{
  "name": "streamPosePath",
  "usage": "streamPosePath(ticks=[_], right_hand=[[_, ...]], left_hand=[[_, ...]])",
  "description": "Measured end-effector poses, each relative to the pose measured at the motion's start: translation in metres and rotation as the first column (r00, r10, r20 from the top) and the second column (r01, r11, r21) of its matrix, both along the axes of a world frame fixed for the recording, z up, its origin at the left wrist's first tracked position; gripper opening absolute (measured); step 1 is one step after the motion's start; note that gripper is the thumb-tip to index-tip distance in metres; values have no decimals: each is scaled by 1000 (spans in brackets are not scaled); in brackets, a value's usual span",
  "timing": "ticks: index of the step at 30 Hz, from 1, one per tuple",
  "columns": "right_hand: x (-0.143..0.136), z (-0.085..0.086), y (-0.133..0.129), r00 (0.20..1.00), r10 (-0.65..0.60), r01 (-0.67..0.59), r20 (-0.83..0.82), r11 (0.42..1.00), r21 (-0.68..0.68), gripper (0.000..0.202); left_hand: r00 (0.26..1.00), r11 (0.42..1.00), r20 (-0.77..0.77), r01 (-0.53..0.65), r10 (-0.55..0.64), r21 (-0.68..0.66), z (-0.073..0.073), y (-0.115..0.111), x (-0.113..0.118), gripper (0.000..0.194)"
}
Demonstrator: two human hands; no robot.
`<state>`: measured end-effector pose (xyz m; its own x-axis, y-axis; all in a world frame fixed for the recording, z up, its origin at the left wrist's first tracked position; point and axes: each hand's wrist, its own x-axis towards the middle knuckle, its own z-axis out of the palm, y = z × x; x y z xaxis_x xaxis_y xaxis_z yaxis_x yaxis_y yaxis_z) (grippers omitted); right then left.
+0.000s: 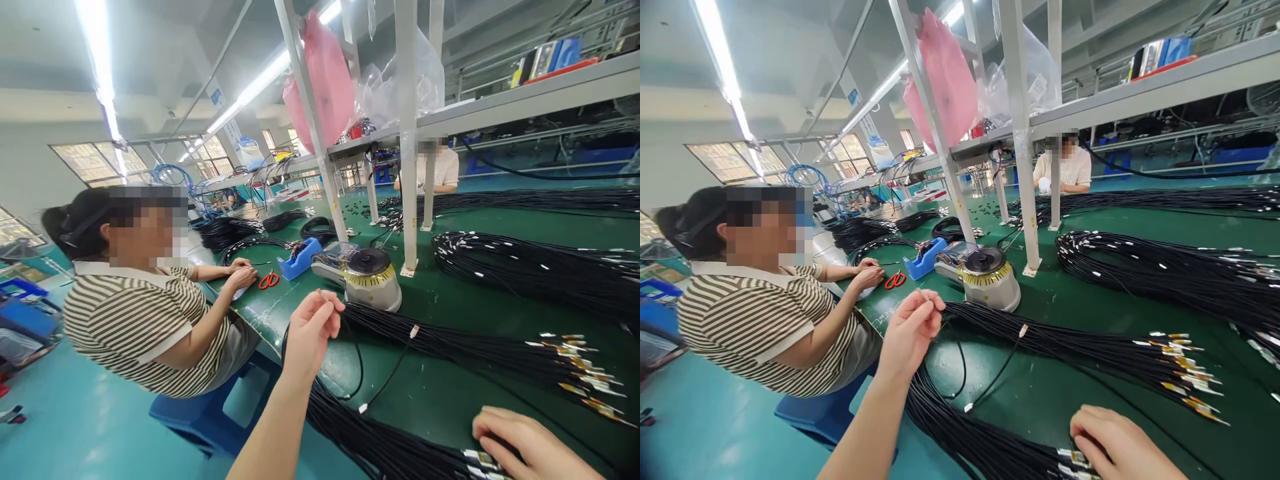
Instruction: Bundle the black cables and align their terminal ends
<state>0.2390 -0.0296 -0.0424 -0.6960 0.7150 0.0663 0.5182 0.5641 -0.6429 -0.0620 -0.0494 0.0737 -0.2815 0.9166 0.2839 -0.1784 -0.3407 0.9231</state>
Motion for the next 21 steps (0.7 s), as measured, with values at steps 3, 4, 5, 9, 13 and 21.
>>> streamPosePath(ticks=[3, 4, 5, 9, 13, 21], right_hand=[[2, 2, -2, 999, -36, 36, -1, 999, -16, 20], [3, 3, -2, 999, -43, 43, -4, 999, -22, 21], [4, 5, -2, 999, -45, 45, -1, 999, -31, 21], [3, 14, -4, 999, -1, 4, 49, 998, -62, 23], [0, 21, -6, 993, 21, -15, 115, 999, -52, 23], [-6, 27, -10, 1000, -20, 19, -23, 999, -50, 22]], left_hand=[[992, 990, -18, 121, -123, -76, -26, 21, 28, 28], [980, 973, -47, 186, -194, -133, -36, 25, 38, 36], [960, 952, -102, 237, -260, -195, -45, 28, 49, 45], [798, 934, -492, 250, -349, -256, -65, 25, 83, 53], [408, 897, -827, 375, -387, -235, -63, 13, 97, 17], [-88, 739, -860, 474, -502, -479, -75, -1, 102, 25]])
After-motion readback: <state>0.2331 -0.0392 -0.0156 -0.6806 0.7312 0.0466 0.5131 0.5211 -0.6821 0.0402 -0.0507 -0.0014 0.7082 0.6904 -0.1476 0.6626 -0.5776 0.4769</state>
